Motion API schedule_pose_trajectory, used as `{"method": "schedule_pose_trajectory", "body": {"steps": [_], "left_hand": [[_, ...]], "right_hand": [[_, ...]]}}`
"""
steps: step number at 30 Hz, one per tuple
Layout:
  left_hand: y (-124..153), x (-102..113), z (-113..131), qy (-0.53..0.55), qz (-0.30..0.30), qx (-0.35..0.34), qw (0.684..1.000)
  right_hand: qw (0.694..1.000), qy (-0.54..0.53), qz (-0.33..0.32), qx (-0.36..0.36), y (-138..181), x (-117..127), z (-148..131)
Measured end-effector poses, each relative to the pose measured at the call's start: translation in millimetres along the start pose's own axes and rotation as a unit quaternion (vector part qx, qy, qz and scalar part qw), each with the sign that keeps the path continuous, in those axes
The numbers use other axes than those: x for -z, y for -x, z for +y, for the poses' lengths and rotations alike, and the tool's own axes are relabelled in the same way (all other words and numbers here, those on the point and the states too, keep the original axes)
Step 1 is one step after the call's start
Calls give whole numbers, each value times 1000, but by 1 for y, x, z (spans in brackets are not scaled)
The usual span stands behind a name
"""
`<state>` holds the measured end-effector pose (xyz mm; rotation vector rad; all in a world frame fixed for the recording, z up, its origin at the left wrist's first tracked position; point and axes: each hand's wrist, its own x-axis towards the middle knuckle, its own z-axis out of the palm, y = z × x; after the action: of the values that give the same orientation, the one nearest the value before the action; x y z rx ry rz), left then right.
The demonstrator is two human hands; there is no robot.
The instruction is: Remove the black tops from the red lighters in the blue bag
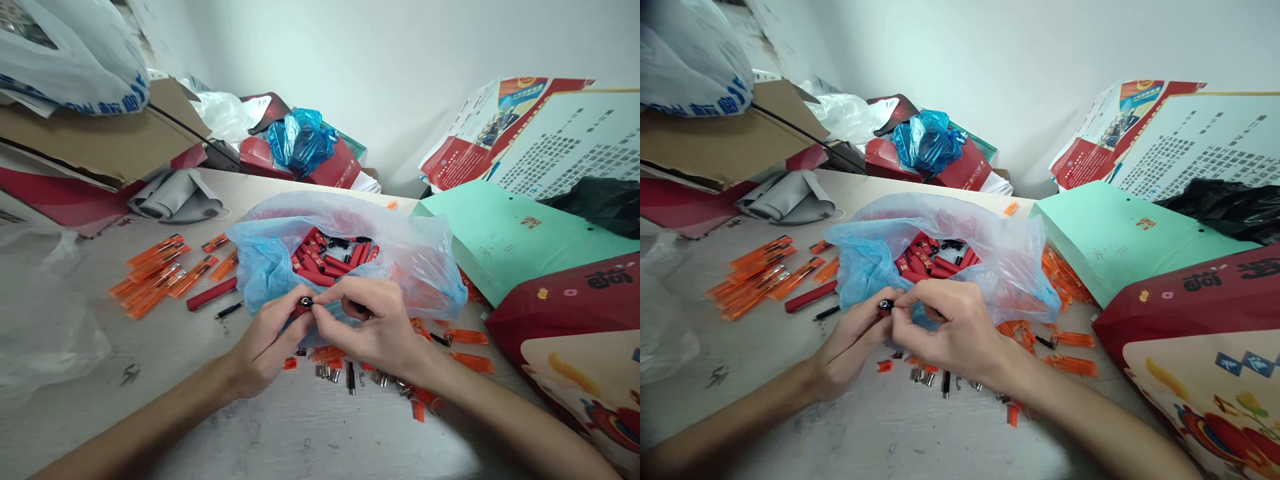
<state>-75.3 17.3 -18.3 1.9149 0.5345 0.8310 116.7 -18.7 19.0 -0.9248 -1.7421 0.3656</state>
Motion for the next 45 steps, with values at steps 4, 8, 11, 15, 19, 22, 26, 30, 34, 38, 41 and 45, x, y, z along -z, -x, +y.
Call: {"method": "schedule_pose_trajectory", "body": {"steps": [4,8,11,15,19,22,26,30,34,38,41,45], "left_hand": [[1,0,-1,-7,7,-6,1000],[1,0,-1,-6,9,-13,1000],[0,1,1,-9,12,-8,1000],[-1,1,2,-12,11,-5,1000],[-1,1,0,-10,12,-10,1000],[0,1,-1,-10,13,-14,1000],[1,1,-1,-10,14,-11,1000],[-1,1,2,4,14,-17,1000],[-2,1,4,12,15,-11,1000],[1,0,2,36,21,23,999],[5,1,-1,53,29,42,997],[6,1,-5,63,47,52,996]], "right_hand": [[1000,2,-7,14,0,1,0],[999,20,-4,30,-1,2,0],[998,25,5,52,-1,3,0],[996,39,-4,82,-1,3,1],[994,58,-15,93,-1,3,2],[992,77,-22,99,-1,4,2],[989,93,-30,111,-2,5,3],[985,108,-30,133,-1,5,7],[982,110,-35,148,0,4,9],[992,60,-23,111,1,4,8],[998,-21,-52,-1,0,8,4],[975,-114,-101,-163,-3,13,3]]}}
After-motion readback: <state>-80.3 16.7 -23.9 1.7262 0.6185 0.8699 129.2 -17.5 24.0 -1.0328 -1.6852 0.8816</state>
